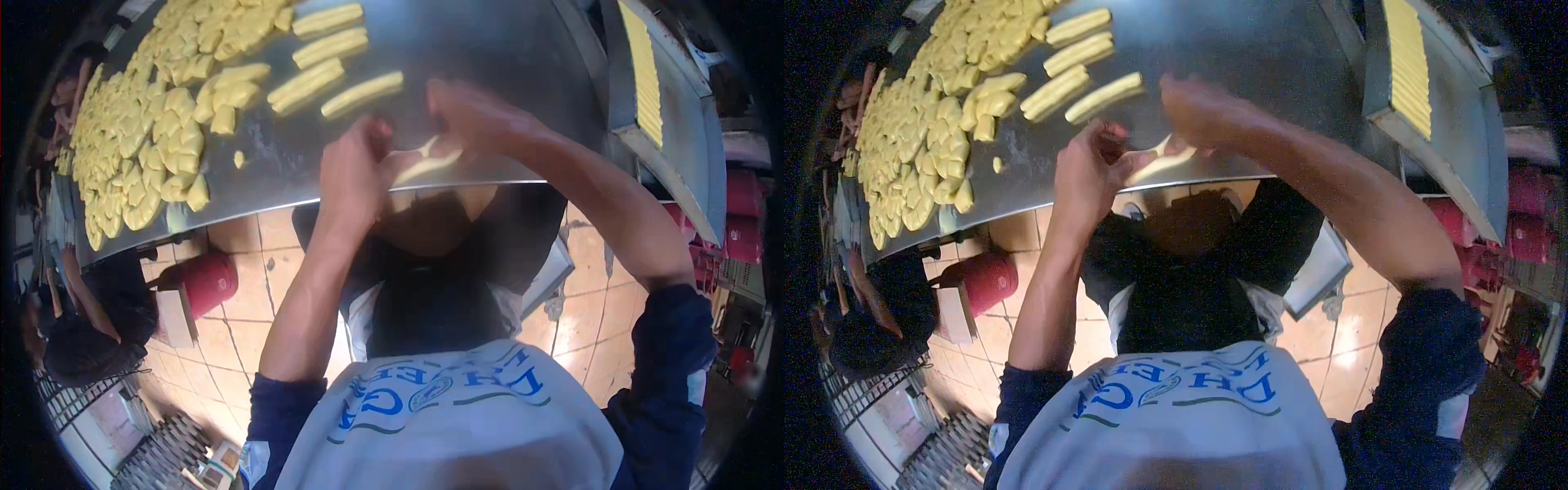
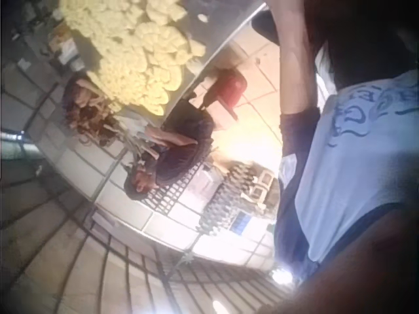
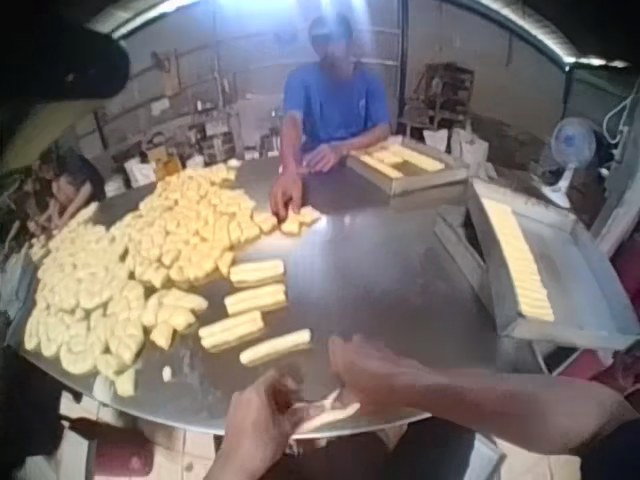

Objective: The person shapes pieces of dough into long sticks by hand on a metal table and arranges them in rows on a metal tray.

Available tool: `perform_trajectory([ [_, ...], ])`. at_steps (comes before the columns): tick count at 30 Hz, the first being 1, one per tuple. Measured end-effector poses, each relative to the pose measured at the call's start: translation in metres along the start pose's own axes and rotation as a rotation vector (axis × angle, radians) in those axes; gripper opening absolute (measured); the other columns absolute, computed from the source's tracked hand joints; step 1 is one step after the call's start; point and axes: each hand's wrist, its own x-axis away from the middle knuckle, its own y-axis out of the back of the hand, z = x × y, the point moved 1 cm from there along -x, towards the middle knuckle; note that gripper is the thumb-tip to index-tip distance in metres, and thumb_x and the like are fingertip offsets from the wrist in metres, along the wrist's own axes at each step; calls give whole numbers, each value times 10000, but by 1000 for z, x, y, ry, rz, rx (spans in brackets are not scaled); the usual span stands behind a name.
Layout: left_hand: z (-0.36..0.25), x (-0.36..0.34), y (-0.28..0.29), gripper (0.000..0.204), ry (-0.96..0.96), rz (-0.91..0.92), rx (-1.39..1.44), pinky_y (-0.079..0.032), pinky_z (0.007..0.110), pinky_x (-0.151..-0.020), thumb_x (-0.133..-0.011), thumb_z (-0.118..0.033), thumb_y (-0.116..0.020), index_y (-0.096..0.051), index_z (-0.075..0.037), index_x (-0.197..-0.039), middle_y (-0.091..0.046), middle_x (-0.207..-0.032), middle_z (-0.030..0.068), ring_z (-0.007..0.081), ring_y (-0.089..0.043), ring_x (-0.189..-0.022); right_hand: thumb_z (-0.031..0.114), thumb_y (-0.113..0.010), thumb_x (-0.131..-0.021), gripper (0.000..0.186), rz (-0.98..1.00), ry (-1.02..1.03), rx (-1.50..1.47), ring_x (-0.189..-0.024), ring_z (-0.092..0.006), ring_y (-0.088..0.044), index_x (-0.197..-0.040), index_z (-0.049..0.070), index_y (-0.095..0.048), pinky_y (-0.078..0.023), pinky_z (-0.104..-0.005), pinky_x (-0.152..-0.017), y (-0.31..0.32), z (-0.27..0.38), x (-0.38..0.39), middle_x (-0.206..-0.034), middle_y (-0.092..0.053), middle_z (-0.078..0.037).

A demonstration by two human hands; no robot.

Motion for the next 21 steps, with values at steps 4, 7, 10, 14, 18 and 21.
perform_trajectory([
  [4, 19, 9, 6, 552, -262, -220, -450, -422, 379, -714, -676, -493, -773, -617, -34, -940, -624, -836, 104, 290, -566, -771, 603, -762, -618, 890, -309, -133, 429, -1125, -388, -467, -1225, 34, -445, -409, -519, -879, 5, -37, 8, -1128, -485, -228],
  [7, 25, 8, 8, 568, -262, -205, -429, -385, 380, -774, -675, -536, -754, -616, -55, -944, -598, -849, 81, 269, -542, -850, 770, -708, -534, 1021, -272, -110, 425, -1236, -391, -350, -1242, 83, -444, -315, -559, -935, 15, -48, 13, -1169, -433, -208],
  [10, 25, 7, 8, 559, -238, -187, -434, -380, 375, -770, -666, -529, -765, -616, -64, -940, -593, -846, 72, 262, -541, -845, 813, -694, -491, 1082, -187, -89, 403, -1261, -394, -321, -1276, 116, -431, -294, -572, -943, 15, -48, 8, -1189, -422, -207],
  [14, 22, 5, 12, 551, -297, -193, -445, -421, 380, -735, -670, -512, -777, -620, -42, -911, -613, -806, 86, 265, -570, -780, 657, -743, -550, 952, -227, -287, 490, -1256, -347, -339, -1241, 93, -413, -295, -505, -967, 8, -38, 0, -1257, -385, -177],
  [18, 16, -8, 27, 603, -78, -54, -212, -472, 389, -692, -650, -523, -795, -625, 3, -891, -639, -772, 132, 293, -606, -715, 680, -753, -520, 1005, -223, -376, 579, -1254, -363, -342, -1250, 83, -406, -298, -536, -952, 18, -19, -7, -1268, -381, -196],
  [21, 9, -15, 24, 719, -97, 112, -440, -487, 435, -697, -551, -658, -756, -614, -12, -831, -660, -787, 163, 340, -632, -803, 701, -763, -473, 1075, -135, -302, 590, -1253, -368, -337, -1261, 72, -391, -314, -553, -920, 6, 0, -18, -1256, -384, -204],
])
